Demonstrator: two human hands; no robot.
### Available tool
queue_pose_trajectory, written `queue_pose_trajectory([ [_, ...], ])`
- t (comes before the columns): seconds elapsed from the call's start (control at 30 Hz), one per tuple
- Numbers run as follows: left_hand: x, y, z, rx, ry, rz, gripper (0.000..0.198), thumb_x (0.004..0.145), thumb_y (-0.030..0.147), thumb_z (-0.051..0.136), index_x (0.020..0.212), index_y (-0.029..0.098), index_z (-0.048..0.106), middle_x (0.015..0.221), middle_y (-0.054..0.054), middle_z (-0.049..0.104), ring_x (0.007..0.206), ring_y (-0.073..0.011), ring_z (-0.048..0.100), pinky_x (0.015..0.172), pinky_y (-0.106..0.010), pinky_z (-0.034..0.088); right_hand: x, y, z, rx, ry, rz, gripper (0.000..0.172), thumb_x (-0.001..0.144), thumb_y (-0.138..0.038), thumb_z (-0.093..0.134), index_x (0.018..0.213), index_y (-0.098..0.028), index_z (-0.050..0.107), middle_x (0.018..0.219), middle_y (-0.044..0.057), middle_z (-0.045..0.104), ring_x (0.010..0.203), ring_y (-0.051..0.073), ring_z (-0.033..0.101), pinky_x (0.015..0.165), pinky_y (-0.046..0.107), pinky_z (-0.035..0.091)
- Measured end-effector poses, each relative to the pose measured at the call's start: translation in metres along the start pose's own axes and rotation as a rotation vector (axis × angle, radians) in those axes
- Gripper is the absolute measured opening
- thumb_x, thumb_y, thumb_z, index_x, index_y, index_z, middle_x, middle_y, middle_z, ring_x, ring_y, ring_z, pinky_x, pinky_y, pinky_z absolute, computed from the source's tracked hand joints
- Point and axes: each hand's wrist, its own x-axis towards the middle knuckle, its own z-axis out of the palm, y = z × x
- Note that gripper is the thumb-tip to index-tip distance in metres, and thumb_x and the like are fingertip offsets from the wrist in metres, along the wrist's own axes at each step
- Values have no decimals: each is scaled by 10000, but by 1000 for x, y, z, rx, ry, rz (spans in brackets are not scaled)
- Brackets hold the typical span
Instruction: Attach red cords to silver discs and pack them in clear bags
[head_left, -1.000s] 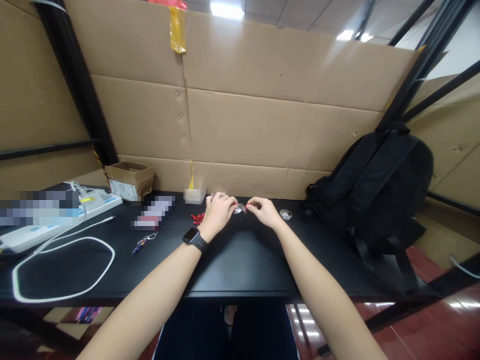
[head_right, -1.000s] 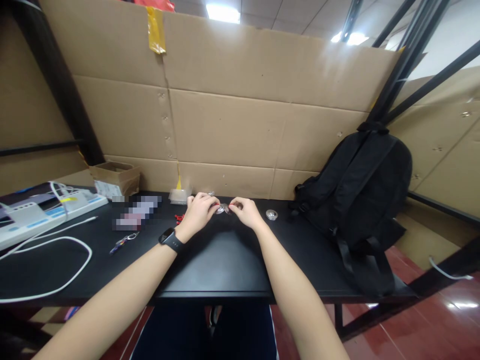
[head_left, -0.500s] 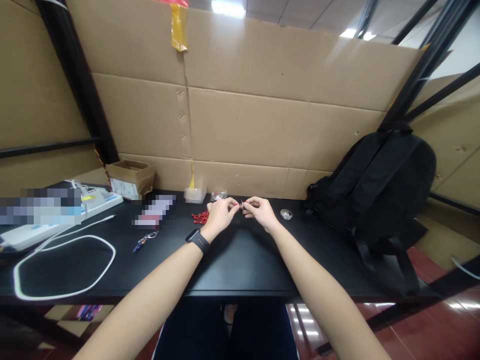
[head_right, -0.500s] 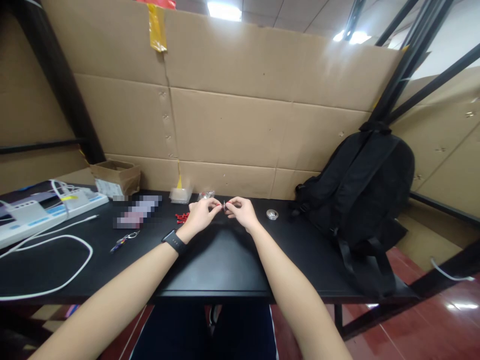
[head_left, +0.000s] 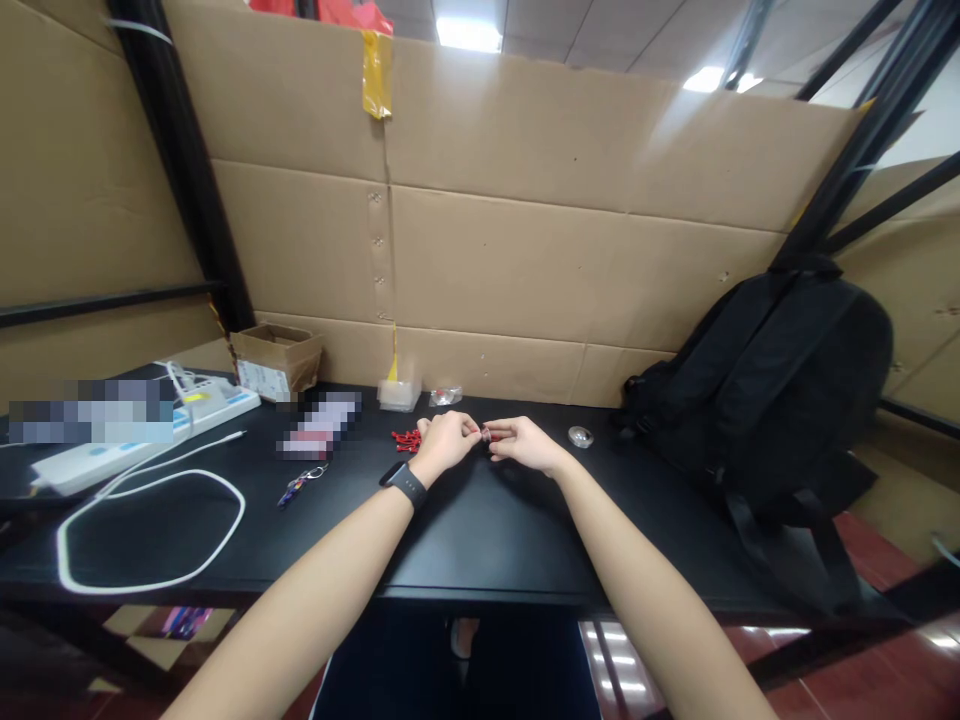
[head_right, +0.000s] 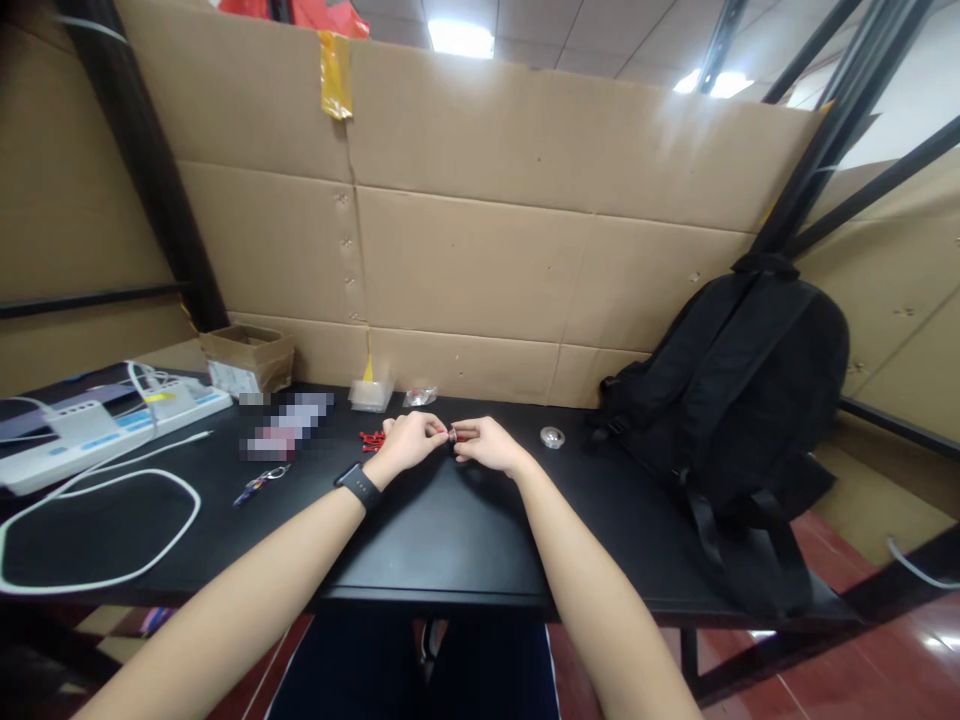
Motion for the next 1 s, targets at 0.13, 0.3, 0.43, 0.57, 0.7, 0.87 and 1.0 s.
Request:
queue_pose_trajectory([
  [0.13,2,-3,2,3,-43,10,122,831,366,656,834,294,755,885,-13,789,918,-245,706,918,-421,354,4,10,-5,-178,-26,-105,570,753,-241,784,1295,-154,631,1110,135,747,871,221,742,825,382,617],
  [0.3,2,-4,1,14,-77,30,131,848,347,643,893,298,756,943,-14,790,978,-253,704,929,-420,372,6,10,-7,-347,18,-220,554,768,-338,781,1286,-182,659,993,76,765,862,205,725,837,352,573],
  [0.43,1,-3,-1,34,-125,84,162,865,362,621,954,302,743,994,-18,782,1038,-263,687,943,-430,377,7,6,-6,-479,86,-256,507,752,-414,789,1215,-221,720,1015,73,770,878,224,708,865,369,543],
  [0.57,8,-12,-14,49,30,143,278,842,352,635,1107,268,636,1108,-50,740,1099,-263,650,934,-423,395,10,8,0,-496,99,-254,525,749,-401,785,1246,-252,703,991,52,774,889,219,704,861,353,534],
  [0.7,22,-38,-41,104,468,-50,313,898,282,536,1202,217,492,1218,-135,668,1180,-283,598,951,-438,391,13,11,5,-535,135,-243,509,748,-408,778,1229,-253,713,971,49,765,865,209,691,822,336,529],
  [0.87,36,-76,-59,40,476,-249,488,886,382,583,1302,240,371,1163,-127,717,1158,-309,628,988,-475,350,9,9,5,-513,129,-224,500,753,-405,767,1224,-250,715,960,49,756,819,188,683,786,312,528],
  [1.0,41,-87,-53,52,437,-295,533,873,433,596,1322,245,380,1119,-126,745,1195,-327,614,995,-483,317,6,6,5,-518,141,-212,489,745,-389,773,1213,-254,722,956,48,757,817,187,684,790,315,532],
])
